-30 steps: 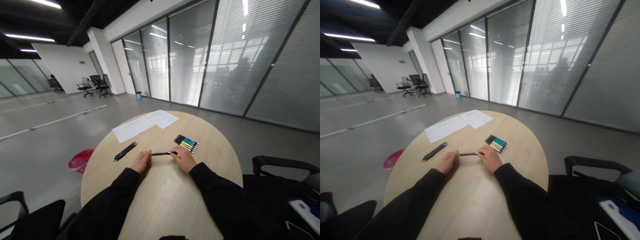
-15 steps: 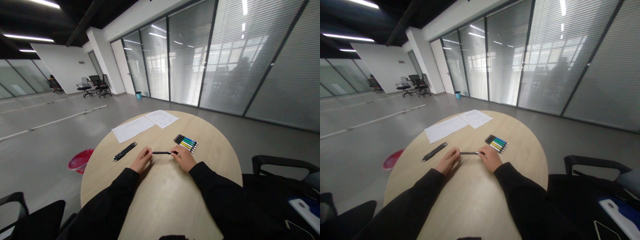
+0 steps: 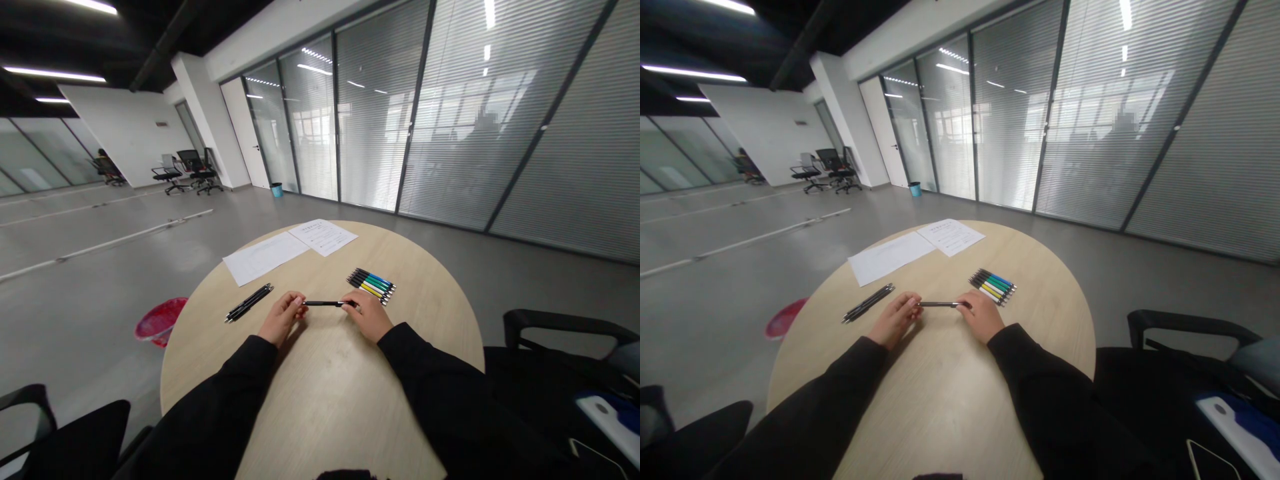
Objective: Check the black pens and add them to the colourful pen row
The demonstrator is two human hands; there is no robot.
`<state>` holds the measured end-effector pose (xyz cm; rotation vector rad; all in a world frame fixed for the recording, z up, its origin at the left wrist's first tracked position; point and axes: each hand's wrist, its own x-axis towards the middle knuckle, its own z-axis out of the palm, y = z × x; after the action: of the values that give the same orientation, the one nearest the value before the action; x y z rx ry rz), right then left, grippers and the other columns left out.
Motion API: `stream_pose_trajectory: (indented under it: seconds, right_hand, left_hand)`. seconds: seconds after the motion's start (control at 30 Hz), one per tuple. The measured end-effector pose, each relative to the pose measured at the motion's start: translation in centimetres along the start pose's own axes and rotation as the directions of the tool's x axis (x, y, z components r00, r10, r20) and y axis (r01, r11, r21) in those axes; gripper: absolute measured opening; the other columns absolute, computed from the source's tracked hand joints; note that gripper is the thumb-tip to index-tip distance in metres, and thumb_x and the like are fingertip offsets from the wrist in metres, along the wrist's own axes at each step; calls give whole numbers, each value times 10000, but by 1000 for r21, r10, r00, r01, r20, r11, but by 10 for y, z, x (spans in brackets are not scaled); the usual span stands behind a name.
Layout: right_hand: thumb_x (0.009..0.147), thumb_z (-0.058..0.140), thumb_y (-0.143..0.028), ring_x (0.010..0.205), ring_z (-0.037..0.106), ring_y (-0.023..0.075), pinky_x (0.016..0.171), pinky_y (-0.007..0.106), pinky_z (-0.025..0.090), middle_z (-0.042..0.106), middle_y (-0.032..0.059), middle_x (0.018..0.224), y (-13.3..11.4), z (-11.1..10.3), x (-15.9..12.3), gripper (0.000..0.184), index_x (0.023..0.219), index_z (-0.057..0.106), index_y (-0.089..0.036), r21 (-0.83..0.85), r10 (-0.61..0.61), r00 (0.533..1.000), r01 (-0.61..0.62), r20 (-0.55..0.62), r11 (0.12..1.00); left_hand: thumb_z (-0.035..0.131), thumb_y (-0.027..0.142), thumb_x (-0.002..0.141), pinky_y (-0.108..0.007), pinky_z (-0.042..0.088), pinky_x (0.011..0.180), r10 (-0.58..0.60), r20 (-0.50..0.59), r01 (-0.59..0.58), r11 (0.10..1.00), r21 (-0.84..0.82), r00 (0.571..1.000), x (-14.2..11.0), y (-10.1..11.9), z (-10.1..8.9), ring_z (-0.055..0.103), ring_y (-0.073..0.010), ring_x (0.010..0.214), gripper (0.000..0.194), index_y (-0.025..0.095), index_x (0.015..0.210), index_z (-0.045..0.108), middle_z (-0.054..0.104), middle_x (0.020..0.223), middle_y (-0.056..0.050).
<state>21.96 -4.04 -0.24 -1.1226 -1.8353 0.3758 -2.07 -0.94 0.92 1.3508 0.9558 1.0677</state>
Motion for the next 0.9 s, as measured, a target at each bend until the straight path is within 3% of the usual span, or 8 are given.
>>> stream_pose_trajectory:
  seconds: [0.13, 0.3, 0.5, 0.9]
  right_hand:
    - [854, 619, -168, 808, 574, 180, 762, 307, 433, 654, 45, 849, 0, 0, 0, 56, 865, 672, -183, 3, -2, 1000, 2, 1, 1000]
    - [852, 622, -163, 795, 572, 177, 746, 302, 430, 651, 40, 839, -1, -1, 0, 52, 862, 668, -183, -7, -5, 1000, 5, 1, 1000]
    - [858, 623, -168, 793, 569, 177, 740, 301, 429, 649, 39, 834, -3, -1, 0, 46, 867, 667, -180, -29, -13, 1000, 13, 10, 1000]
    - [846, 626, -133, 810, 573, 178, 759, 306, 432, 654, 43, 849, -4, -2, -1, 72, 870, 675, -180, -24, -30, 999, 31, 21, 999]
  left_hand:
    - [523, 585, 833, -220, 336, 498, 25, -73, -11, 981, 192, 997, -1, 1, -2, 454, -98, 527, 424, 163, 831, 557, 518, 639, 23]
    - [420, 581, 886, -239, 317, 494, 124, -52, -84, 874, 479, 991, -2, 6, -7, 410, -113, 509, 491, 175, 622, 498, 446, 558, 27]
    - [429, 571, 886, -239, 260, 450, 53, 22, -57, 916, 397, 998, -3, 6, -4, 333, -95, 437, 497, 194, 562, 411, 378, 483, 48]
    - [480, 531, 880, -236, 291, 494, 98, 68, -117, 907, 405, 993, -2, 4, -7, 368, -97, 482, 431, 187, 621, 452, 435, 522, 47]
